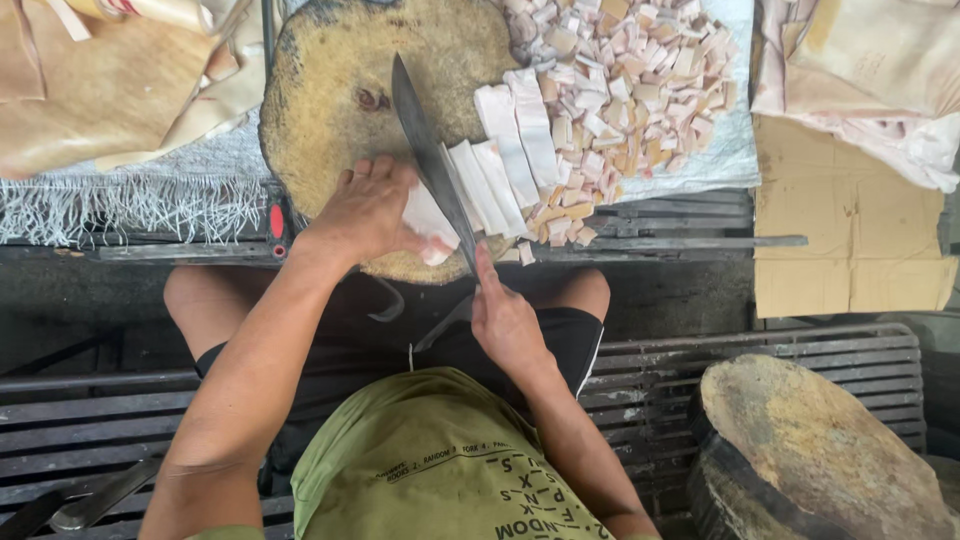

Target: The person cuts folded sheets of pork fat into small cubes on a round wooden cutting board using a large knife. The person repeatedly slices the material, gathers the pieces, and continues cutting until a pile of diced fat accumulates on the board.

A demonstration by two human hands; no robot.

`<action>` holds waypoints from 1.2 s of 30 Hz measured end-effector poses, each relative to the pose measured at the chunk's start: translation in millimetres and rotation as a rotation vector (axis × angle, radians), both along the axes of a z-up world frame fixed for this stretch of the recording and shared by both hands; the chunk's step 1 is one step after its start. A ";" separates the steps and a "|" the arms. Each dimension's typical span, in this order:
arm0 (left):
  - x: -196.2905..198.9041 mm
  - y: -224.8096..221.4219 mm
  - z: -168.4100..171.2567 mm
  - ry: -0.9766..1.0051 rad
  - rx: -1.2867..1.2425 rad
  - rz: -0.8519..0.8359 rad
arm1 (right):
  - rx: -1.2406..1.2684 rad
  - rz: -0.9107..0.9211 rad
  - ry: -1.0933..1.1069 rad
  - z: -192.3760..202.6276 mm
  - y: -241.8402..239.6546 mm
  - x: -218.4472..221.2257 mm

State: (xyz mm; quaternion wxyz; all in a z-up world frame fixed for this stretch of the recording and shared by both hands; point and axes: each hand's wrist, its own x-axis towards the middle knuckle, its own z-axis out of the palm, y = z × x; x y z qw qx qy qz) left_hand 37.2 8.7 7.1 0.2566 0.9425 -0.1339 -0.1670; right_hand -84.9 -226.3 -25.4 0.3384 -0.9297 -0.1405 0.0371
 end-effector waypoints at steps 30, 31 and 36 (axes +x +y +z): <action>155.5 -145.7 -19.0 -0.095 0.575 -1.037 | 0.934 -0.599 0.238 -46.6 -66.2 9.6; 157.1 -146.8 -20.4 -0.084 0.558 -1.042 | 0.949 -0.606 0.244 -48.6 -67.5 11.4; 159.9 -152.8 -14.2 -0.124 0.576 -1.087 | 0.968 -0.653 0.224 -60.7 -70.5 17.2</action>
